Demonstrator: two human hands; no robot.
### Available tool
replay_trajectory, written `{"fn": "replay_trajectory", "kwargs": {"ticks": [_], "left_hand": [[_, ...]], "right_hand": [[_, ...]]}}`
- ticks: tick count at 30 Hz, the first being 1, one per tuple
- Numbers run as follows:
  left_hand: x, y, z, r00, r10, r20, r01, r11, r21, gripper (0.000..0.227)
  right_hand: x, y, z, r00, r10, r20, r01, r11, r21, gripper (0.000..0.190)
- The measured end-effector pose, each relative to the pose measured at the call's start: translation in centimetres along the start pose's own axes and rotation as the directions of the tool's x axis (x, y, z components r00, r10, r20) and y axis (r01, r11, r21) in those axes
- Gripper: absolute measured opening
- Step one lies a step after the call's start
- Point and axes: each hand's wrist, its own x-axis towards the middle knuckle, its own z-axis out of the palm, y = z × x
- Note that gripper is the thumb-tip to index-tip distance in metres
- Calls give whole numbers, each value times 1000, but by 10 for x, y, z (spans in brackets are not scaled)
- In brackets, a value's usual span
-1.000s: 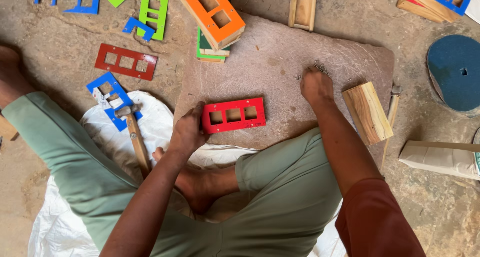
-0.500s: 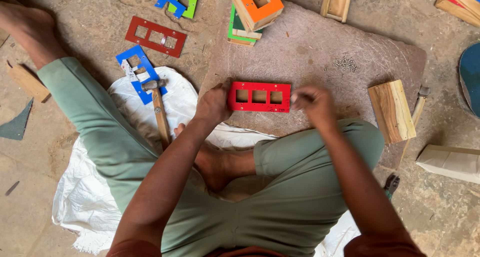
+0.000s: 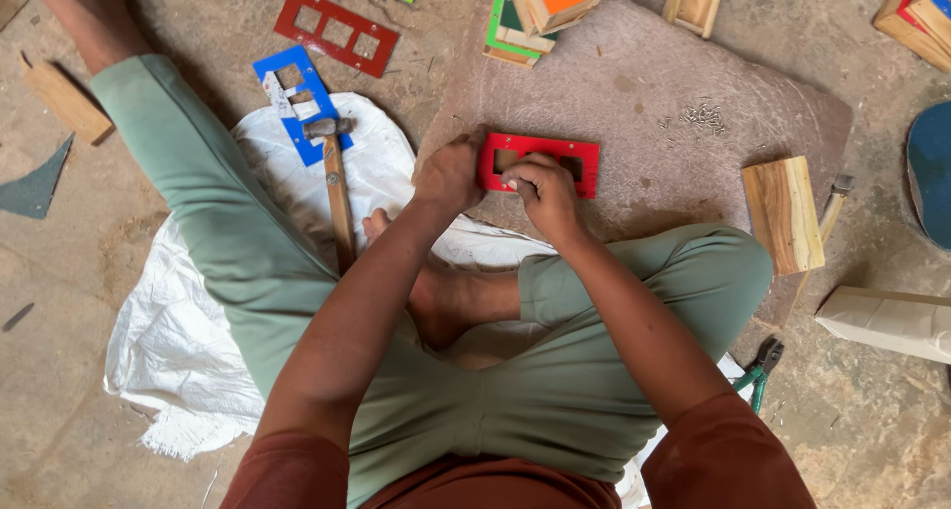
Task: The person sits on the floor and assembles a red wooden frame by hammering nails into it. They repeatedly pick up nails, position them, and strike them with a hammer to secure the frame pieces together.
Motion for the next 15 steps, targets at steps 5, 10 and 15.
{"fn": "replay_trajectory", "kwargs": {"ticks": [5, 10, 15], "left_hand": [[0, -1, 4, 999, 28, -32, -29, 999, -16, 80], [0, -2, 6, 999, 31, -33, -32, 999, -27, 83], [0, -3, 5, 998, 42, -39, -43, 999, -26, 86]], "right_hand": [[1, 8, 6, 1000, 15, -14, -14, 999, 52, 19], [-2, 7, 1, 995, -91, -48, 93, 995, 29, 25], [1, -5, -11, 976, -203, 78, 214, 959, -183, 27]]}}
